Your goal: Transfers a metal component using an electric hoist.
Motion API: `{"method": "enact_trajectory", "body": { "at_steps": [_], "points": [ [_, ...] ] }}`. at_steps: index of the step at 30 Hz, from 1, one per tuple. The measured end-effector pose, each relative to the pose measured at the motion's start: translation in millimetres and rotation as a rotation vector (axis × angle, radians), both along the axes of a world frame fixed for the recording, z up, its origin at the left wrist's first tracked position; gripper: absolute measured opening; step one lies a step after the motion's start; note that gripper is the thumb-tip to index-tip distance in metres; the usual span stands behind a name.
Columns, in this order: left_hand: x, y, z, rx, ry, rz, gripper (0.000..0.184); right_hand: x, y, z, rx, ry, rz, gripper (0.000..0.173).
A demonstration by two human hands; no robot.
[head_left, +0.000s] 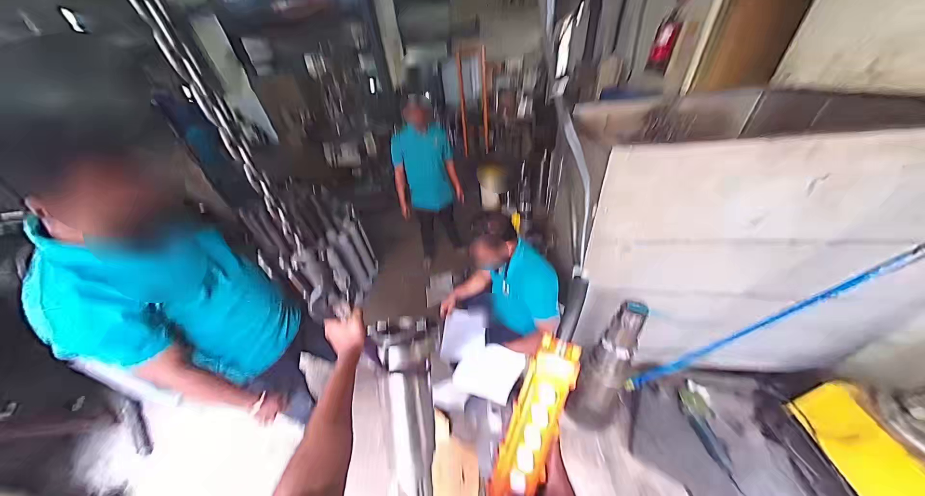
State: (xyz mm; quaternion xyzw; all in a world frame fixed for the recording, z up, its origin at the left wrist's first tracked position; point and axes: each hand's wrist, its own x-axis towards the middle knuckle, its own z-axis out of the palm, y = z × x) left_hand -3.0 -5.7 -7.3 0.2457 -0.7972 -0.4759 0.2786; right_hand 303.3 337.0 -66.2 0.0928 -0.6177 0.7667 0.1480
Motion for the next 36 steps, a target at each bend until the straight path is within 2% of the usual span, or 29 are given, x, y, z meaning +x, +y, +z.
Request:
{"method": "enact_trajectory", "body": {
  "at_steps": [3,6,12,18,22,27,31,33,36],
  "points": [
    [1.1,-12.4,-3.6,0.060,-0.063,-0.062,0.083,6.3,-11.1,5.4,-0.193,-0.114,0.149,0.130],
    [-17.7,-23.5,-11.1,0.102,0.059,-0.125,0.069,1.4,-24.9,2.4,-0.315,-0.094,0.225,0.123],
    [-42.4,-42.7,-18.7,0.093,0.182,-0.103,0.069,-9.3,-58.0,1.5,-0.299,-0.085,0.204,0.118],
    [-52.7,-64.8,-14.1,0.029,0.093,-0.055,0.059,-16.0,-104.8,-1.7,-0.243,-0.131,0.111,0.116],
    [-56.0,-79.7,-7.0,-0.001,0.018,-0.077,0.068,-14.6,-150.4,-1.7,-0.227,-0.141,0.036,0.115],
    [-68.0,-103.6,-7.2,-0.036,0.000,-0.083,0.060,-10.3,-201.4,-6.8,-0.194,-0.116,0.002,0.112],
    [-73.5,-126.2,1.4,-0.034,-0.083,-0.106,0.078,-9.8,-236.0,-10.7,-0.110,-0.153,-0.038,0.105],
    [-70.9,-125.3,3.8,-0.020,-0.112,-0.146,0.086,-4.8,-246.6,-6.6,-0.100,-0.173,-0.027,0.111],
    [-84.9,-137.2,-4.6,-0.089,-0.029,-0.052,0.080,-13.4,-263.2,2.9,-0.163,-0.136,0.044,0.122]
  ]
}}
